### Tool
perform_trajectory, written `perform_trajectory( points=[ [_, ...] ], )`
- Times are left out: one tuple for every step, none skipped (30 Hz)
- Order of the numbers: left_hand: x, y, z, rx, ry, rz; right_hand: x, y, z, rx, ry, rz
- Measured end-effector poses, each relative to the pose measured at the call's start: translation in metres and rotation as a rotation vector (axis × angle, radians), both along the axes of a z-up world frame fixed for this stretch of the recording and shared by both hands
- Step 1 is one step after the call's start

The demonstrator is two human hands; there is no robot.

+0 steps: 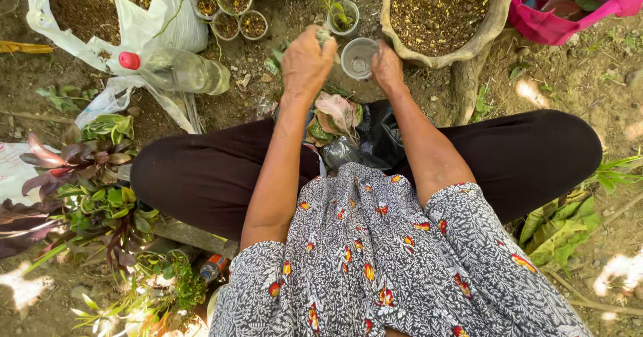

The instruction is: The person prepares soil by hand in a large stone pot, then transfers small plants into plastic cups filled with soil and water.

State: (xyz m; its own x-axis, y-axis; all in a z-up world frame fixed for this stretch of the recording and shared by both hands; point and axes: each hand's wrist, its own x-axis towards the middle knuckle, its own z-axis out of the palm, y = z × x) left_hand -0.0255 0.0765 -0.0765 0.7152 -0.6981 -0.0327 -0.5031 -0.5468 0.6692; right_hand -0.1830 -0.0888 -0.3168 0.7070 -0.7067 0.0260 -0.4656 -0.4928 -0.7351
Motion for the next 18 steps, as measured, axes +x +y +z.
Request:
perform_trajectory(
  points=[
    [-0.009,-0.002,-0.001,-0.032,-0.108,-0.042,-0.002,0.003,0.011,-0.022,-0.041,0.020],
    [-0.014,-0.004,-0.002,-0.067,-0.218,-0.087,-0.004,0.008,0.025,0.131,0.016,-0.037],
    [-0.019,-0.005,-0.001,-0.086,-0.231,-0.082,-0.006,0.016,0.040,0.284,0.074,-0.094],
    [-0.024,-0.007,0.003,-0.109,-0.249,-0.079,-0.006,0.019,0.055,0.434,0.128,-0.151],
    [-0.027,-0.008,0.008,-0.132,-0.266,-0.076,-0.005,0.021,0.066,0.387,0.106,-0.122],
    [-0.029,-0.009,0.013,-0.143,-0.240,-0.078,-0.005,0.024,0.074,0.340,0.085,-0.100],
    [-0.031,-0.010,0.018,-0.155,-0.214,-0.080,-0.005,0.023,0.079,0.293,0.063,-0.078],
    [-0.033,-0.010,0.021,-0.161,-0.184,-0.076,-0.006,0.024,0.079,0.346,0.047,-0.098],
    [-0.036,-0.011,0.021,-0.143,-0.154,-0.100,-0.006,0.026,0.077,0.398,0.030,-0.119],
    [-0.037,-0.016,0.019,-0.132,-0.129,-0.126,-0.004,0.024,0.074,0.445,0.008,-0.141],
    [-0.037,-0.021,0.012,-0.121,-0.104,-0.151,-0.002,0.023,0.070,0.414,-0.018,-0.147],
    [-0.037,-0.029,0.001,-0.091,-0.116,-0.158,-0.001,0.024,0.065,0.384,-0.040,-0.150],
    [-0.036,-0.038,-0.013,-0.061,-0.127,-0.166,-0.001,0.026,0.060,0.354,-0.061,-0.153],
    [-0.035,-0.042,-0.028,-0.033,-0.141,-0.172,-0.001,0.026,0.057,0.356,-0.053,-0.149],
    [-0.036,-0.042,-0.043,0.007,-0.121,-0.167,-0.001,0.026,0.055,0.357,-0.045,-0.145],
    [-0.037,-0.043,-0.058,0.046,-0.100,-0.165,-0.002,0.026,0.055,0.359,-0.036,-0.145],
    [-0.039,-0.044,-0.072,0.085,-0.079,-0.164,-0.003,0.026,0.056,0.369,-0.048,-0.140],
    [-0.041,-0.044,-0.083,0.090,-0.070,-0.165,-0.003,0.025,0.059,0.376,-0.060,-0.138]
  ],
)
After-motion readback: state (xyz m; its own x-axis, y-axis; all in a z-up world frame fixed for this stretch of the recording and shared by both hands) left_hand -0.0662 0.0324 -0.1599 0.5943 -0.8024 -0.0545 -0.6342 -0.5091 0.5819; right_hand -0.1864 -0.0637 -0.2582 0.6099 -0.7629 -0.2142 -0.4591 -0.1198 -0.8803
